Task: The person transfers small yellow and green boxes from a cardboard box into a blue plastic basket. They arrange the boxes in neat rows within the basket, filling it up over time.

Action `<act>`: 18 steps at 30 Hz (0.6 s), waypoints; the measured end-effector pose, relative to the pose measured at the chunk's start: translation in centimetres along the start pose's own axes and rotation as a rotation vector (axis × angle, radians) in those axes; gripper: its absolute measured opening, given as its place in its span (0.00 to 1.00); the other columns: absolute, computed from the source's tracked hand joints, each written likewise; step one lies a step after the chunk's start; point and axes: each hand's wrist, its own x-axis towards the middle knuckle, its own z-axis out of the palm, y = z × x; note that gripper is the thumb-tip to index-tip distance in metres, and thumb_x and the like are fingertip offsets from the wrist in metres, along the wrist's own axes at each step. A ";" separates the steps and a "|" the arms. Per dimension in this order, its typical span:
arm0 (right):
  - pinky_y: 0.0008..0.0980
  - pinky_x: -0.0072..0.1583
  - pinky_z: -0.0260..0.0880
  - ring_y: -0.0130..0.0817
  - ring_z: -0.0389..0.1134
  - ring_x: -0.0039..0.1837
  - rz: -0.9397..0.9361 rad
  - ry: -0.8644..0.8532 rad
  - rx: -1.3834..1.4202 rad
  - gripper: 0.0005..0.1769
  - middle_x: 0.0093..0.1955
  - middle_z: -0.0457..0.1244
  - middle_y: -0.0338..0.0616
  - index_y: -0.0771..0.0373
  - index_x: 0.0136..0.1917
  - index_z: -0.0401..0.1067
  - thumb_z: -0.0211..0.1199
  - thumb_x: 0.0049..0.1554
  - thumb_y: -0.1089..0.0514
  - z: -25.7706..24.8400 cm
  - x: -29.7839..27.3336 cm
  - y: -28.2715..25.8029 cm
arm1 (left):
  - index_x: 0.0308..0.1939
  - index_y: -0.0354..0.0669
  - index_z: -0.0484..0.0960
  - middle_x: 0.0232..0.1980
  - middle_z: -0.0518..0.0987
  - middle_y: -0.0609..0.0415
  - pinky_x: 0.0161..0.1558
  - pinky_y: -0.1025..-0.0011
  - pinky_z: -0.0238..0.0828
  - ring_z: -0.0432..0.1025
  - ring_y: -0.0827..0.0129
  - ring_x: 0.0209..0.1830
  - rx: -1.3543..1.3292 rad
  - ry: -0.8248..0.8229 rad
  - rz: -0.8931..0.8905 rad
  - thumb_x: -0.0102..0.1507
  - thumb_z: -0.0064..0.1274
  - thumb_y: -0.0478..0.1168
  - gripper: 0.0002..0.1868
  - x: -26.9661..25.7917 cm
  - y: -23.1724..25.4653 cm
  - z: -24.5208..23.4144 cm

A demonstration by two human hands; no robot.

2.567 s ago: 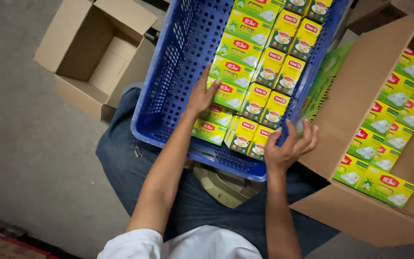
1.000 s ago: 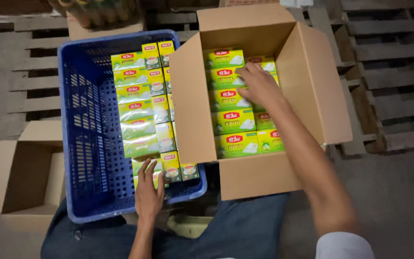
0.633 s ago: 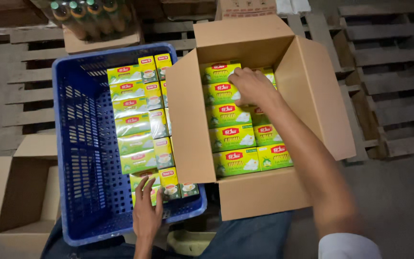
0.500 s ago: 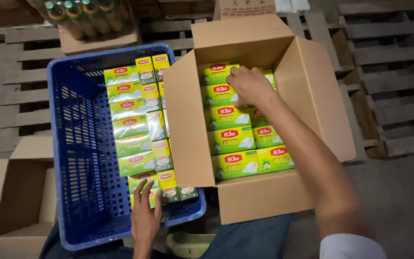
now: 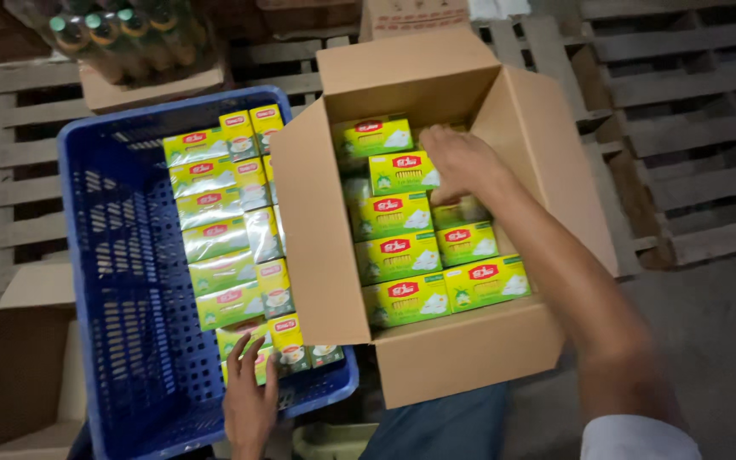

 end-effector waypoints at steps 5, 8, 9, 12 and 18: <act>0.58 0.62 0.70 0.56 0.67 0.65 0.049 0.013 -0.041 0.55 0.64 0.64 0.54 0.62 0.68 0.62 0.86 0.37 0.39 -0.5 -2.3 1.1 | 0.73 0.56 0.79 0.82 0.69 0.57 0.49 0.54 0.81 0.77 0.62 0.69 -0.023 -0.006 0.024 0.72 0.50 0.52 0.25 0.2 0.4 -0.1; 0.56 0.64 0.70 0.53 0.64 0.69 0.114 -0.082 -0.121 0.60 0.68 0.62 0.55 0.59 0.76 0.60 0.87 0.42 0.34 -1.1 -3.6 0.6 | 0.74 0.57 0.79 0.82 0.69 0.58 0.52 0.52 0.80 0.75 0.62 0.73 0.003 -0.022 0.004 0.73 0.50 0.51 0.25 -0.1 0.5 -0.4; 0.57 0.64 0.70 0.54 0.62 0.72 0.156 -0.123 -0.150 0.66 0.72 0.60 0.56 0.58 0.85 0.57 0.84 0.45 0.32 -1.6 -3.9 0.5 | 0.74 0.58 0.79 0.83 0.69 0.58 0.53 0.51 0.80 0.73 0.61 0.74 0.011 -0.022 -0.003 0.73 0.50 0.50 0.25 0.2 0.6 -0.4; 0.57 0.68 0.65 0.56 0.60 0.78 0.084 0.063 -0.087 0.68 0.77 0.59 0.57 0.58 0.84 0.58 0.85 0.41 0.32 2.8 -3.7 1.9 | 0.75 0.57 0.78 0.83 0.69 0.56 0.58 0.52 0.78 0.76 0.59 0.71 -0.014 -0.009 0.022 0.73 0.51 0.50 0.26 0.0 -0.1 0.1; 0.52 0.68 0.71 0.51 0.69 0.67 0.120 0.110 -0.073 0.53 0.68 0.66 0.53 0.64 0.72 0.65 0.86 0.46 0.36 3.6 -3.1 0.3 | 0.74 0.57 0.78 0.83 0.68 0.56 0.54 0.47 0.79 0.70 0.58 0.80 0.029 0.004 0.045 0.72 0.51 0.50 0.25 0.0 -0.2 0.1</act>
